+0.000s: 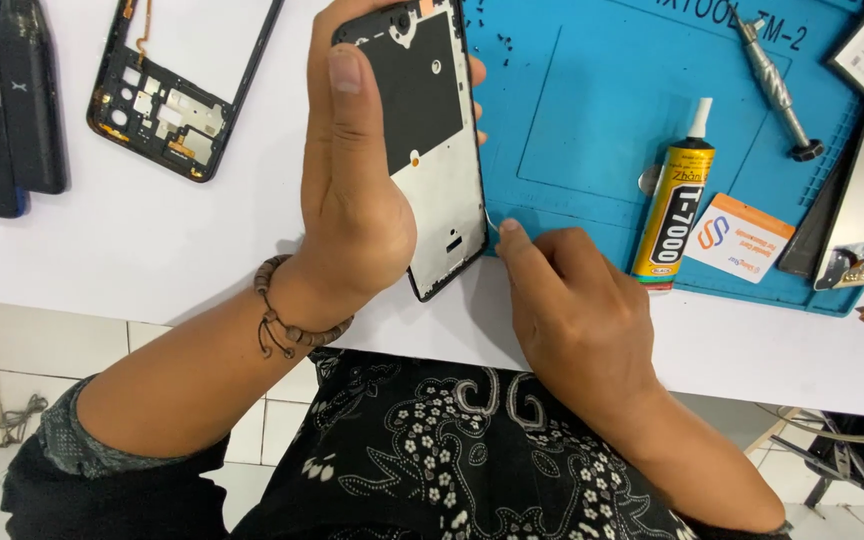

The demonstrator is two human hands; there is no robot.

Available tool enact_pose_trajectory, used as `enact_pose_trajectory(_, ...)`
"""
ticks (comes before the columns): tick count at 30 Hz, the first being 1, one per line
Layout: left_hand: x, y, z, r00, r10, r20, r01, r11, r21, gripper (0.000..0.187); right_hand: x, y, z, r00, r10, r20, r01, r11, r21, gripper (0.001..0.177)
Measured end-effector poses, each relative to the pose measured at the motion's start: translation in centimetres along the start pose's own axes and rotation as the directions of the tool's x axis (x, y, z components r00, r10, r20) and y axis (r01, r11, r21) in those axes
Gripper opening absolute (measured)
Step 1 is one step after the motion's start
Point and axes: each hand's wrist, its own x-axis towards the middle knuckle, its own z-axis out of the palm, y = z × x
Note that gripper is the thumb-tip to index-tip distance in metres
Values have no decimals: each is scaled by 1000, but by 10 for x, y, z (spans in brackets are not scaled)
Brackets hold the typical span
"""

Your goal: Repairing a mobile phone by prying open the case, inspecting internal parts, and applying adhesive for reassembly.

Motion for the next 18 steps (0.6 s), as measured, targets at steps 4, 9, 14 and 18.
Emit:
enact_pose_trajectory(4,-1,2,-2,1000,13,-6,-13,1000,-18,56,4,0,1,999,1,-37,-2,1000,-18,25)
enact_pose_trajectory(9,-3,3,0,999,-36,-1,36,999,-32,60,5,-1,-6,1000,16,27,-15,999,-43,26)
enact_pose_trajectory(14,-4,-2,-6,996,83,30,-83,996,12,55,16,1,-2,1000,9,18,-8,999,-51,26)
enact_pose_trajectory(18,-6,-4,-6,995,93,46,-92,996,-21,55,10,2,-3,999,23,47,-21,999,-37,25)
